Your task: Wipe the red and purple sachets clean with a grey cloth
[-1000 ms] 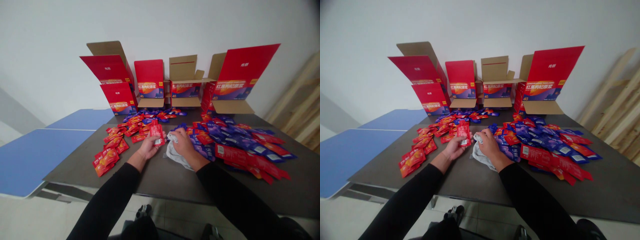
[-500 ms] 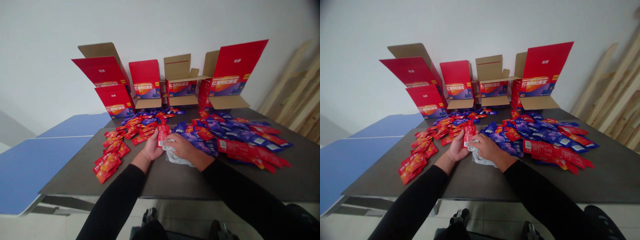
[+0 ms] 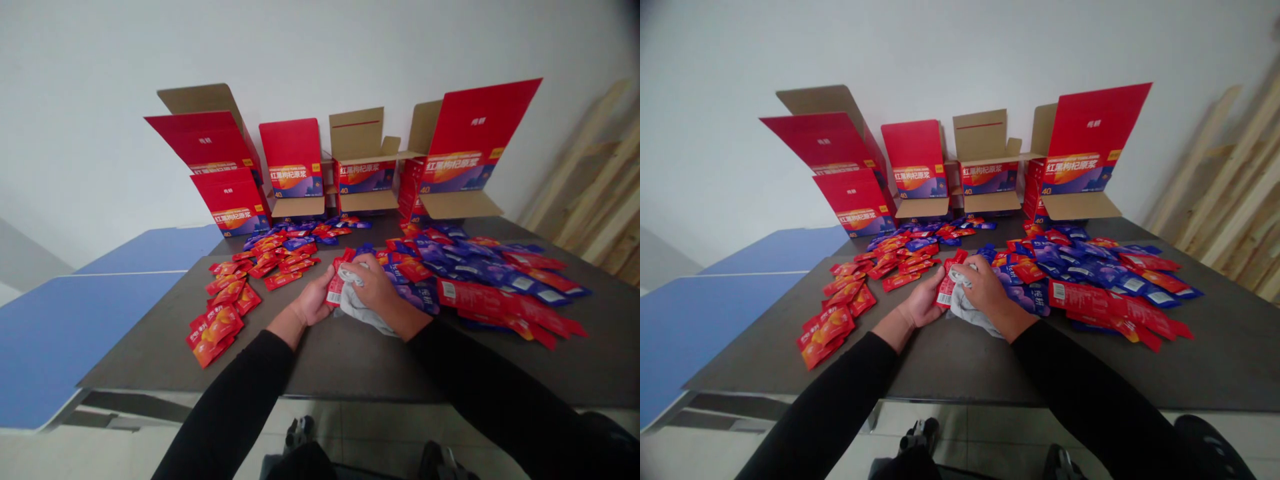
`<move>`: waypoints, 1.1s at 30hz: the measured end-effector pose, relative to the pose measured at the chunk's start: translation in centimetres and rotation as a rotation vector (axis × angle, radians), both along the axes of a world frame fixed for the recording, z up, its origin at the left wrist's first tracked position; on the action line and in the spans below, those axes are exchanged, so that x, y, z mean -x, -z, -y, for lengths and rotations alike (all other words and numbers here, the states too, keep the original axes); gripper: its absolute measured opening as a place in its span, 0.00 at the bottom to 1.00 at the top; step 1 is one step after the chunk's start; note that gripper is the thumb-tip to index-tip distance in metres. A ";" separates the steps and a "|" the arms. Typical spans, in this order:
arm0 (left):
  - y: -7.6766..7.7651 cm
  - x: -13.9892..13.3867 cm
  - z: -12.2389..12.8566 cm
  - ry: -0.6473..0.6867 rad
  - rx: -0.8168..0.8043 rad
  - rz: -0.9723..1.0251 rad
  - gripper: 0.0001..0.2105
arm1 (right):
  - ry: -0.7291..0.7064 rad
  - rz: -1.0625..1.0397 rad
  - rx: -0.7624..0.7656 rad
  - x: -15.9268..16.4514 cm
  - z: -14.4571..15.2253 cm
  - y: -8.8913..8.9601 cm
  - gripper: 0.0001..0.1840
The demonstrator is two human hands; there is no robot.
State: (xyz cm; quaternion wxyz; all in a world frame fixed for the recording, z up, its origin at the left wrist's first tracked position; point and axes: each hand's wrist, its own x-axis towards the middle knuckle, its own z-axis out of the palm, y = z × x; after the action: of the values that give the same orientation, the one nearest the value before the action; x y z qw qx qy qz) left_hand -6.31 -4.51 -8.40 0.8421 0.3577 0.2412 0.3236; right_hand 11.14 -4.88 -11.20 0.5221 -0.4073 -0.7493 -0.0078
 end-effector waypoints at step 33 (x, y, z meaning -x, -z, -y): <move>-1.4 1.2 -0.8 -0.099 0.107 0.121 0.26 | 0.245 -0.150 0.035 -1.4 -1.0 -1.0 0.19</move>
State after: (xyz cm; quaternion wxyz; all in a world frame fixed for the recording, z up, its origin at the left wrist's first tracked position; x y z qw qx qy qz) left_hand -7.48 -3.72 -7.01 0.8560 0.2799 0.2242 0.3724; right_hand 12.53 -3.87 -10.21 0.5646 -0.5042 -0.6528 -0.0282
